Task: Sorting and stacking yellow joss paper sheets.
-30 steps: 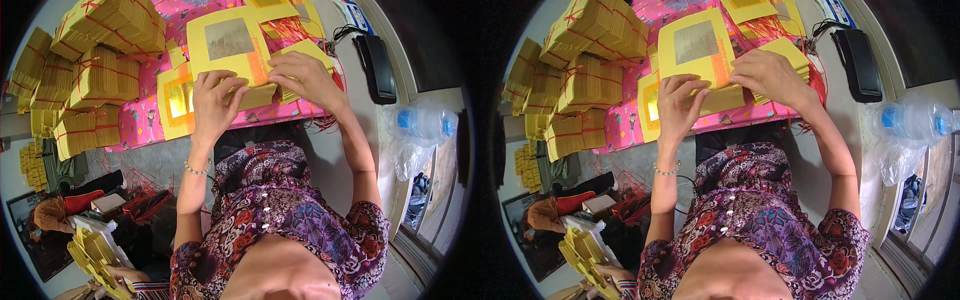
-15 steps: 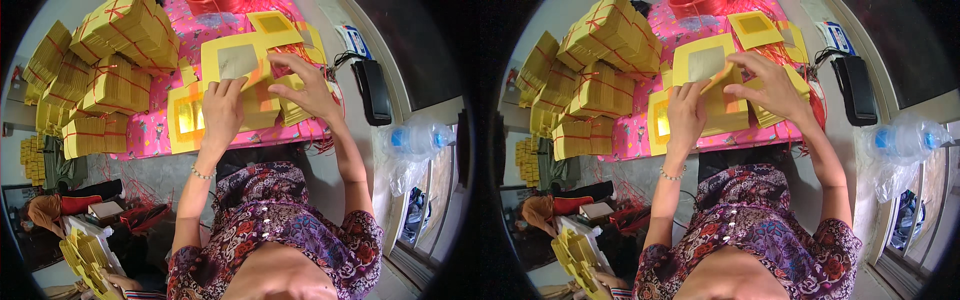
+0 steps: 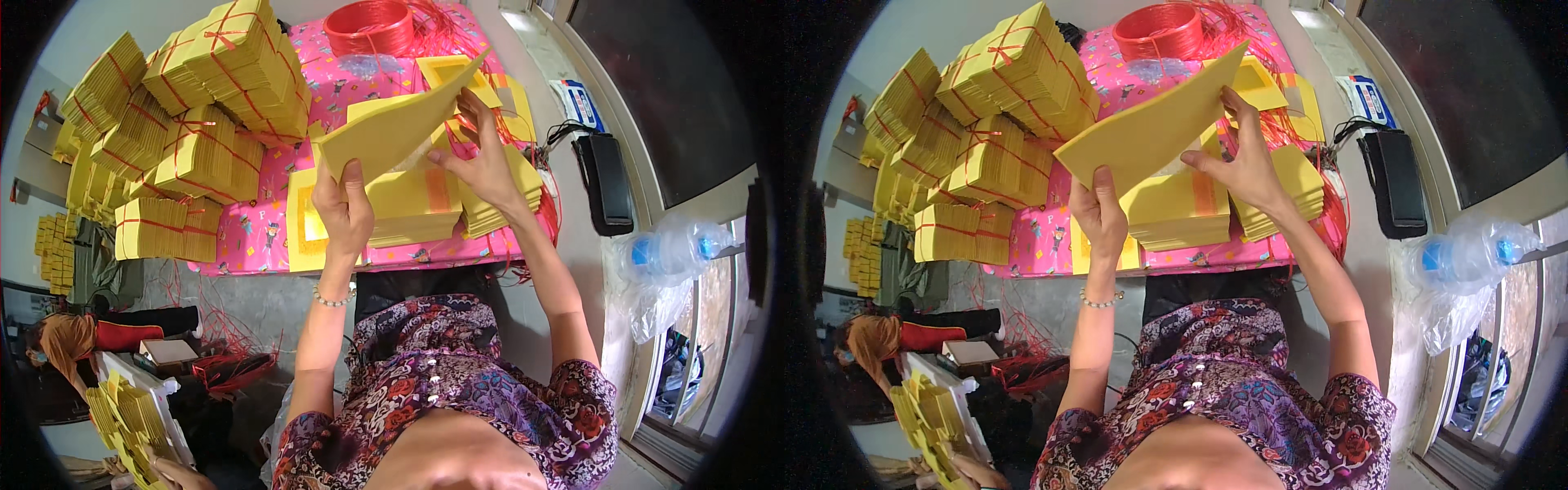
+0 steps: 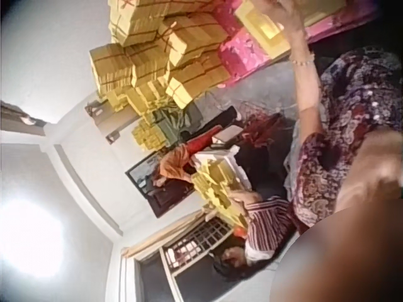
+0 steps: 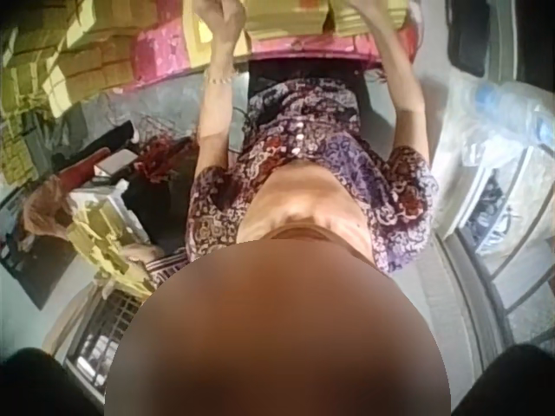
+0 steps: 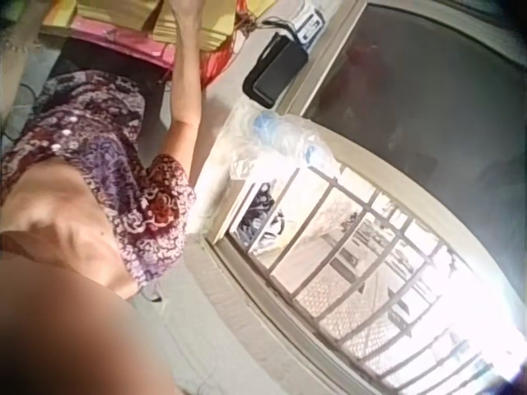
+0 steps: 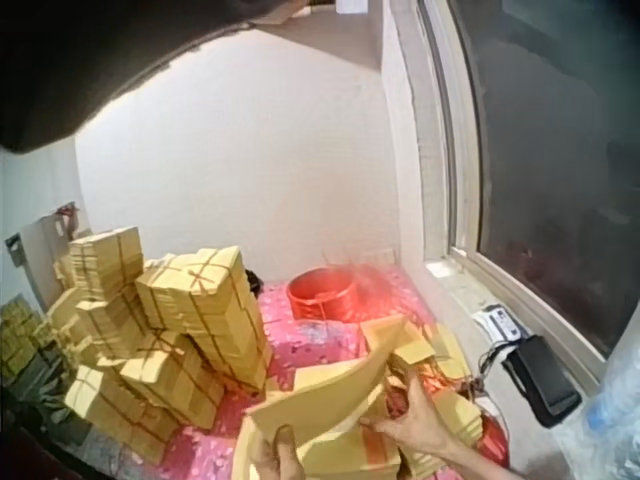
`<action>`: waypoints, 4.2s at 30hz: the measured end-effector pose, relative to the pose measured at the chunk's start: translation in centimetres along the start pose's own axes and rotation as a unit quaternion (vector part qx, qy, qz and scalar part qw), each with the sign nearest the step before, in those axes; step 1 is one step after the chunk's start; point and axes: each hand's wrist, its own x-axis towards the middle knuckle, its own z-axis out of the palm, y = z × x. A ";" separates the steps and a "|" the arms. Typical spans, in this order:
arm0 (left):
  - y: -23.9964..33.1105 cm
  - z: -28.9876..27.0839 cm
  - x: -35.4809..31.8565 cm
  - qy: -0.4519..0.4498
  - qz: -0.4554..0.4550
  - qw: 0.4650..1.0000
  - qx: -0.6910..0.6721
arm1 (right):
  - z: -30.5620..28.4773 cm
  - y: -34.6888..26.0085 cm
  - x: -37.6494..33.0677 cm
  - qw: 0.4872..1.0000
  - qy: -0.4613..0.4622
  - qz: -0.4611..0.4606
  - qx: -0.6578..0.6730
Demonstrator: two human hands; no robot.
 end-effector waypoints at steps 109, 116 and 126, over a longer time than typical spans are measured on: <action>-0.4 8.4 -1.6 -0.220 -0.225 0.942 -0.116 | -3.9 -1.5 -6.3 0.962 0.044 0.164 0.214; 1.1 8.5 -1.5 -0.216 -0.238 0.937 -0.136 | -4.1 -1.1 -6.6 0.961 0.055 0.159 0.219; 1.2 8.4 -2.4 -0.233 -0.267 0.919 -0.170 | -6.2 -0.8 -6.4 0.951 0.104 0.178 0.232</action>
